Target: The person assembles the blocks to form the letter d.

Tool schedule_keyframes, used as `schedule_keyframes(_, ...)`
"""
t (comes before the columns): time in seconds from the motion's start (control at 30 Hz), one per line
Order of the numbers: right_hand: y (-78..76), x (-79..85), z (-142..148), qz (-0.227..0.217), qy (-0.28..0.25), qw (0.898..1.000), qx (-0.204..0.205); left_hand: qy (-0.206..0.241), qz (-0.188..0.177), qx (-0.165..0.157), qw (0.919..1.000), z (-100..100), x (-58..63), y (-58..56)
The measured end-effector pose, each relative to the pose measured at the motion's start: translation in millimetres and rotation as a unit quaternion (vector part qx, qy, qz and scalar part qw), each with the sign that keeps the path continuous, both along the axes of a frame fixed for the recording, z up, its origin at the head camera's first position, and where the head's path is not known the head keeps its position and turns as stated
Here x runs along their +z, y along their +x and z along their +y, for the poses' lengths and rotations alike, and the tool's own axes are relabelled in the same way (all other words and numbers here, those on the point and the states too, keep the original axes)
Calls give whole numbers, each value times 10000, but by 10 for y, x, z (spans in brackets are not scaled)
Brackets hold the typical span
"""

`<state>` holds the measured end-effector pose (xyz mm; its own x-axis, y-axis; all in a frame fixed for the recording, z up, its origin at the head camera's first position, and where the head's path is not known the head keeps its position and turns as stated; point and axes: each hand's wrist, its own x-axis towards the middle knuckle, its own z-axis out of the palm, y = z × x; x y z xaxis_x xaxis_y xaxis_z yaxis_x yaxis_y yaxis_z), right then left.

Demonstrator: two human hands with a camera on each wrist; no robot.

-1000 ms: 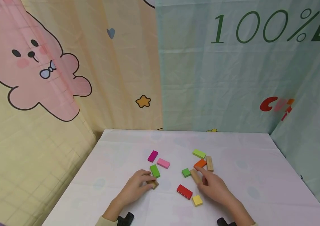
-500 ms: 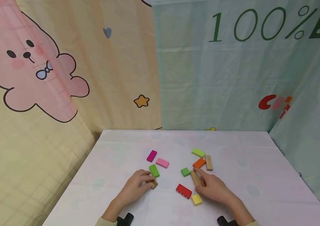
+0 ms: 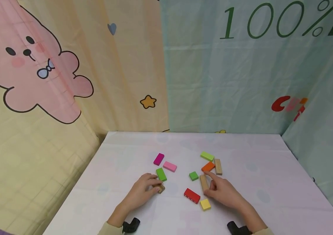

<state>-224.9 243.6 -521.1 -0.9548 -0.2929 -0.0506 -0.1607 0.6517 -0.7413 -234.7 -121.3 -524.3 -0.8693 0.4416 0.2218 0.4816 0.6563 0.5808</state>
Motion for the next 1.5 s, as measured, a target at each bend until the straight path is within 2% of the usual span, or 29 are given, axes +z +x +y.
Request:
schedule_keyframes(0.33,6,-45,-81,65,4,9992,-396,-64,-133,-8,9999,-12,-3,-15)
schedule_keyframes(0.53,-9,-65,-95,199,117,9986,-467,3,19,-52,10000,-4,2,-19)
schedule_keyframes(0.63,-11,-57,-97,197,64,9988,-435,71,3,56,10000,3,7,-20)
schedule_keyframes(0.83,23,-47,-86,93,38,9992,-394,336,-361,333,9982,37,24,2)
schedule_keyframes(0.9,25,-42,-92,42,18,9991,-412,352,-259,400,9982,54,51,10)
schedule_keyframes(1.07,7,-31,-117,143,-65,9993,-330,372,253,455,9980,132,148,16)
schedule_keyframes(1.23,5,-5,-98,46,-179,9995,-275,101,424,532,9976,280,208,41)
schedule_keyframes(1.37,16,64,-30,-130,-227,9976,-640,-58,447,434,9980,465,274,69)
schedule_keyframes(1.5,-8,165,47,-55,-137,9955,-941,-212,481,387,9979,649,332,111)
